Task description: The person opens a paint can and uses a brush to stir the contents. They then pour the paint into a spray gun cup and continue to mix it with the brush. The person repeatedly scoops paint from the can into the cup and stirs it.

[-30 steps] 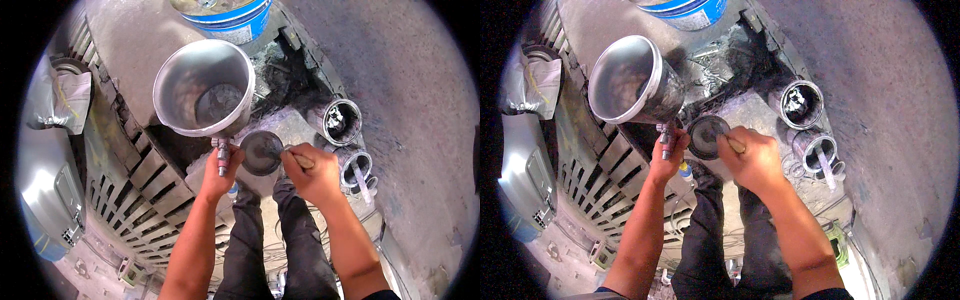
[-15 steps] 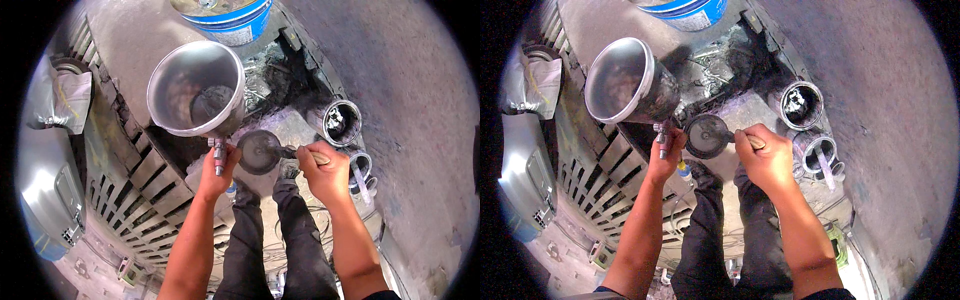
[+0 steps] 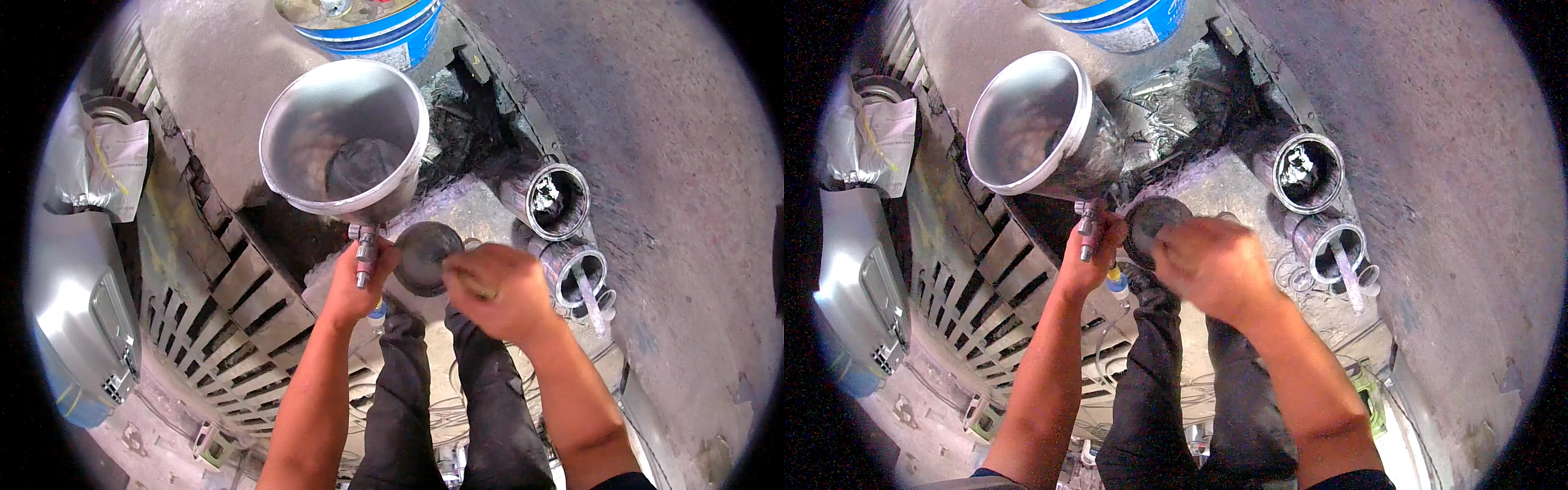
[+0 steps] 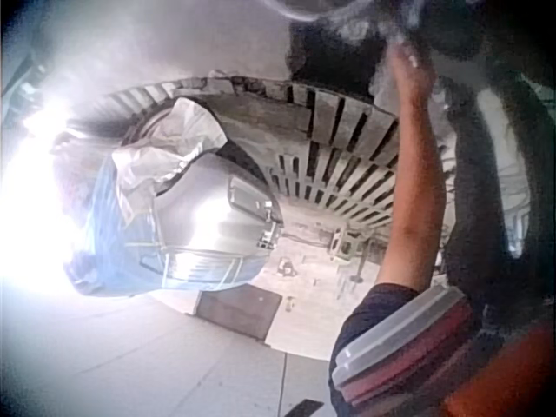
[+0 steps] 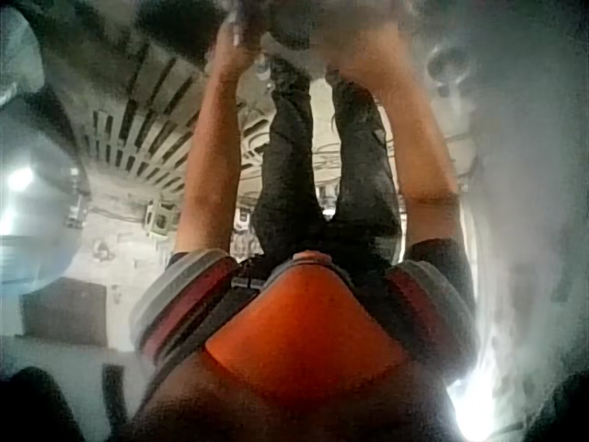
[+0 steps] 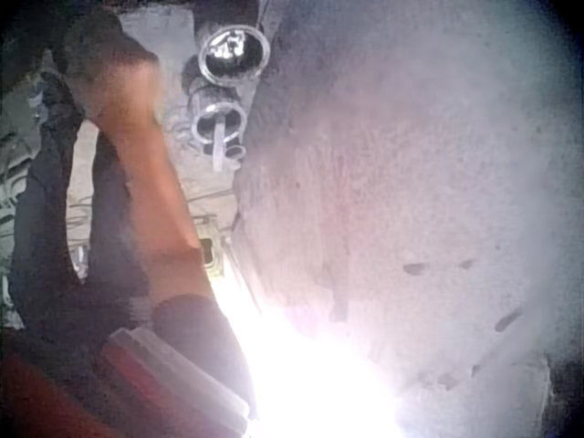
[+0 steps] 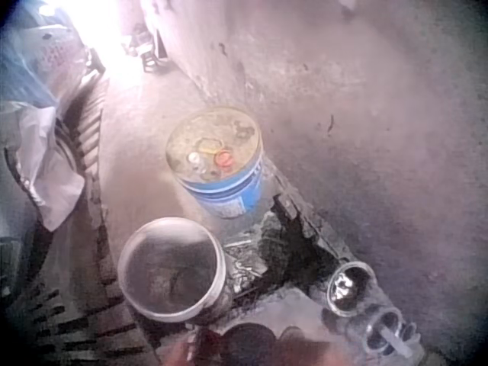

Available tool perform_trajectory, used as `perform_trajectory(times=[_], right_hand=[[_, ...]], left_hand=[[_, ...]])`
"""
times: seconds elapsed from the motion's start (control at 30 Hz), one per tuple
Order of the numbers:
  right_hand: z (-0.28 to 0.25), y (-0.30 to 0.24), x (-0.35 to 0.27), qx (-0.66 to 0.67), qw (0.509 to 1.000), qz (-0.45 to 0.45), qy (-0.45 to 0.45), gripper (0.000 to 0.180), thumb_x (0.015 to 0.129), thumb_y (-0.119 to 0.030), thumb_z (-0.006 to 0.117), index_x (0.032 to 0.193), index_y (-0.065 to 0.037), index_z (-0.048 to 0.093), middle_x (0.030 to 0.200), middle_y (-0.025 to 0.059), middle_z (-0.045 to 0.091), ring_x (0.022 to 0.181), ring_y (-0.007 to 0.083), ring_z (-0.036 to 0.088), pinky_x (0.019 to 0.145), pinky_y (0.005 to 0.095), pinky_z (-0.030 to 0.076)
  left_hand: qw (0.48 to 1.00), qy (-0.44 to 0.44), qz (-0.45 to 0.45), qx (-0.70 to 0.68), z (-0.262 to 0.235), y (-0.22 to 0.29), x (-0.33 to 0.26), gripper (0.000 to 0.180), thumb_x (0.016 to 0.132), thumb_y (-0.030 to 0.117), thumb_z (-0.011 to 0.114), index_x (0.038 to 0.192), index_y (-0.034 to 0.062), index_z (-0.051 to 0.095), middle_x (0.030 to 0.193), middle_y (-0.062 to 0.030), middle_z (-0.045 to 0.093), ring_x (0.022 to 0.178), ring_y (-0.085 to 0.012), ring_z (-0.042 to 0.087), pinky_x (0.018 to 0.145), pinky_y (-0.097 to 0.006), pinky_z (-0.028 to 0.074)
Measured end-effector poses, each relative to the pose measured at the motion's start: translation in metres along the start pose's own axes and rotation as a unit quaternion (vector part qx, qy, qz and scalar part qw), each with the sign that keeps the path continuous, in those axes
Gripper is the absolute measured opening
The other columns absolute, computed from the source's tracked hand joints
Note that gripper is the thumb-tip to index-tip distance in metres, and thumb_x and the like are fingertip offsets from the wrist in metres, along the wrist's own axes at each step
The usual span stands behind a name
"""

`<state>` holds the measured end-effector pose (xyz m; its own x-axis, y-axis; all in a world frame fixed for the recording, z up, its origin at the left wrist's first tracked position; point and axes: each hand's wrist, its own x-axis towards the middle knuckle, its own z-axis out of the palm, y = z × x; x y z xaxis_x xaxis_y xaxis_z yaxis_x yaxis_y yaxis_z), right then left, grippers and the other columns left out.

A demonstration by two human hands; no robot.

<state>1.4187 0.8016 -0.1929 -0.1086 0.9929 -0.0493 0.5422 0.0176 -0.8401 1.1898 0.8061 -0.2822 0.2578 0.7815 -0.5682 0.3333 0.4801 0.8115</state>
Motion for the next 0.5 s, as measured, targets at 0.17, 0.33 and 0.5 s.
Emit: perform_trajectory(times=[0.17, 0.33, 0.5], right_hand=[[-0.003, 0.004, -0.016, 0.022, 0.987, -0.127, -0.098, 0.010, 0.073, -0.015, 0.070, 0.077, -0.008, 0.063, 0.065, 0.0062, 0.056, 0.062, 0.0265, 0.059, 0.056, 0.0382, 0.050], [-0.016, 0.021, 0.010, -0.020, 0.993, -0.098, -0.061, 0.013, 0.073, -0.007, 0.073, 0.085, -0.006, 0.068, 0.071, 0.0094, 0.062, 0.060, 0.0230, 0.061, 0.054, 0.0330, 0.049], [0.005, -0.001, 0.005, 0.264, 0.877, 0.394, 0.080, 0.012, 0.088, -0.013, 0.066, 0.084, -0.002, 0.064, 0.065, 0.0046, 0.063, 0.054, 0.0082, 0.056, 0.048, 0.0240, 0.044]], left_hand=[[1.000, -0.004, -0.030, 0.006, 0.002, 0.008, 0.001, 0.012, 0.088, 0.012, 0.066, 0.092, 0.0029, 0.058, 0.079, -0.0011, 0.059, 0.073, -0.0109, 0.053, 0.068, -0.028, 0.045], [0.998, -0.007, -0.057, 0.001, 0.000, 0.012, 0.000, 0.013, 0.088, 0.012, 0.066, 0.093, 0.0028, 0.058, 0.079, -0.0010, 0.058, 0.073, -0.0110, 0.052, 0.069, -0.028, 0.045], [0.999, 0.038, 0.012, -0.016, 0.008, 0.005, -0.001, 0.012, 0.088, 0.011, 0.065, 0.093, 0.0024, 0.058, 0.078, -0.0010, 0.056, 0.073, -0.0104, 0.050, 0.067, -0.027, 0.043]])
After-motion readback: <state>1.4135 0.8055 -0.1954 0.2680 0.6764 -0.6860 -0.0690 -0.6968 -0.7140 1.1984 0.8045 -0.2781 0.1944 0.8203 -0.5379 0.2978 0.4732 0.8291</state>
